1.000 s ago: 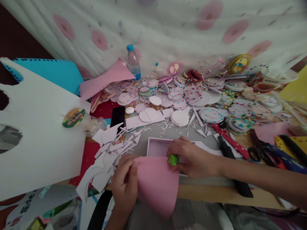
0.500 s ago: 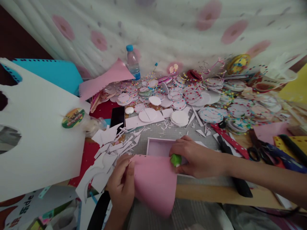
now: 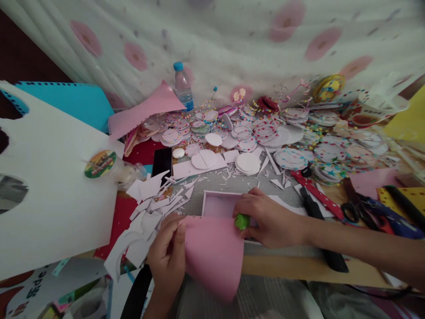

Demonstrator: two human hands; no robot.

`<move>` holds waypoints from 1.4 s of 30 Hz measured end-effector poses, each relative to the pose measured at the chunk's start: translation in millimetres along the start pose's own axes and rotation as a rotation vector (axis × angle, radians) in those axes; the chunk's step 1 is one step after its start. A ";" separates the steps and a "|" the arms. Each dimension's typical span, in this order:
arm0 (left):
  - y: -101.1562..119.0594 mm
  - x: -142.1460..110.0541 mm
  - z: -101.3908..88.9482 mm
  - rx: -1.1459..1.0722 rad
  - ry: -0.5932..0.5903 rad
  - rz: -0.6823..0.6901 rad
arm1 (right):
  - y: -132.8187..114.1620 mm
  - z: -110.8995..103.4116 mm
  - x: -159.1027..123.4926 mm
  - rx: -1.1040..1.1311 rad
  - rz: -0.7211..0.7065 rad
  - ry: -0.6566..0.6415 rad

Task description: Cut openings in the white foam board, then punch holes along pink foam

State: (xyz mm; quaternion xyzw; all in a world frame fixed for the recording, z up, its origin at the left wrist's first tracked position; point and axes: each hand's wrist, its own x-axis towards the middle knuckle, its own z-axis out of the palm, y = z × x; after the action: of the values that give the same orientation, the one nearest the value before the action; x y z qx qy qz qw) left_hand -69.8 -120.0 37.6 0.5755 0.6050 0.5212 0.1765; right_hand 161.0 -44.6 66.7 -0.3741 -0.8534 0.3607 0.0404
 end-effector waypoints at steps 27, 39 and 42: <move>-19.5 2.9 -30.1 -0.007 0.055 -0.553 | 10.7 -15.9 -25.3 0.555 0.212 0.183; -29.9 -9.8 -52.6 -0.096 0.099 -0.492 | 8.4 4.6 -25.6 0.794 0.226 0.356; -31.7 -10.6 -58.2 -0.108 0.130 -0.490 | 8.0 7.9 -24.8 0.812 0.224 0.344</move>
State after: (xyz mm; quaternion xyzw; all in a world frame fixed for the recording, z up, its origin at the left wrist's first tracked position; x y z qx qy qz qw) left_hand -130.5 -147.7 30.0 0.3667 0.7077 0.5303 0.2890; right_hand 181.0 -62.1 60.6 -0.4725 -0.5781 0.6008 0.2857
